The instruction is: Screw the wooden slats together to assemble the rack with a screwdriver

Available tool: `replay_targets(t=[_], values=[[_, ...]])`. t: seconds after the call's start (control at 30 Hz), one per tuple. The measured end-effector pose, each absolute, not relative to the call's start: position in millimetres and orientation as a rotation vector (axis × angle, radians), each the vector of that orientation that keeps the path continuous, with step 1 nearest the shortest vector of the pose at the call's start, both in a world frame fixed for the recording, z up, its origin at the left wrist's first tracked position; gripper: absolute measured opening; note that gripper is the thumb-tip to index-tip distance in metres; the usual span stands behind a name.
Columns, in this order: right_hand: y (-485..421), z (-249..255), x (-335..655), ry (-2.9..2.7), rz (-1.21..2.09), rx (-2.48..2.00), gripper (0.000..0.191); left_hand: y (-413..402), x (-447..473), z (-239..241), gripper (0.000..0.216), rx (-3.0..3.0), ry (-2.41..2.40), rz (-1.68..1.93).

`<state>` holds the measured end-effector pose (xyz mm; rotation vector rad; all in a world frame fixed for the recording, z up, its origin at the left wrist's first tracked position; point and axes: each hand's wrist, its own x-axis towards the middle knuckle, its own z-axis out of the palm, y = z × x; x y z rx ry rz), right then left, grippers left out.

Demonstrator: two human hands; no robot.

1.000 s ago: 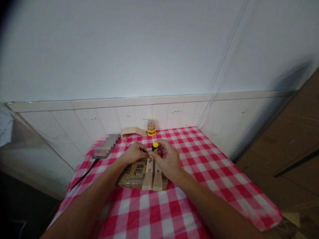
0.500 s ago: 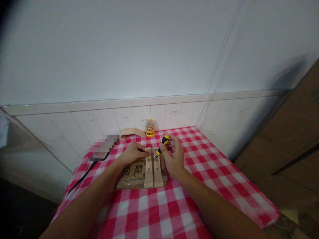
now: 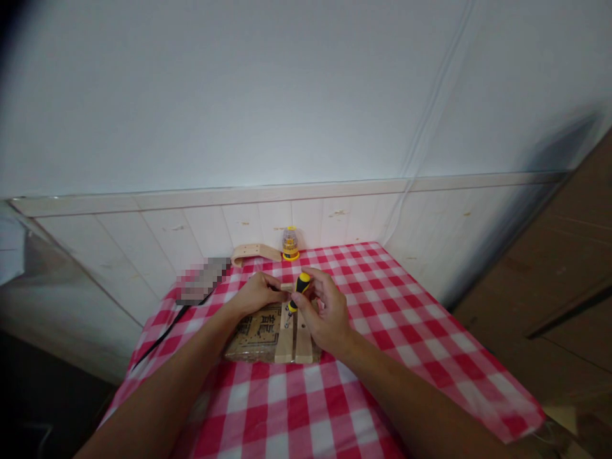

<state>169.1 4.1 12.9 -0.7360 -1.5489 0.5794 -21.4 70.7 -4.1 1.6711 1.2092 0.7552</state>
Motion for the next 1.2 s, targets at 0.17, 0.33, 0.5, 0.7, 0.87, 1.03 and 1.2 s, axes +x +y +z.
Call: replay_targets(t=[0.17,0.33,0.5,0.7,0.87,1.03,1.2], values=[[2.8,13.6,169.1,-1.558,0.604,-0.719,0.035,70.9,-21.5,-5.7,0.031,1.667,1.219,0.761],[1.8,13.8,170.1,-1.606,0.592,-0.686,0.035,70.1,-21.7,-4.7,0.033,1.666,1.228,0.756],[-1.2,12.8,174.6,-1.737,0.531,-0.672,0.038,72.1,-22.6,-5.9,0.036,1.671,1.203,0.772],[0.3,11.8,178.6,-1.815,0.439,-0.706,0.044,71.6,-22.0,-6.5,0.038,1.663,1.192,0.77],[0.5,14.2,178.2,-1.839,0.386,-0.709,0.044,72.6,-22.6,-7.5,0.036,1.67,1.203,0.781],[-1.6,18.4,176.6,-1.872,0.257,-0.65,0.042,74.0,-23.3,-10.1,0.028,1.647,1.156,0.789],[0.4,16.5,174.9,-1.809,0.247,-0.676,0.039,70.9,-22.7,-6.1,0.027,1.658,1.156,0.776]])
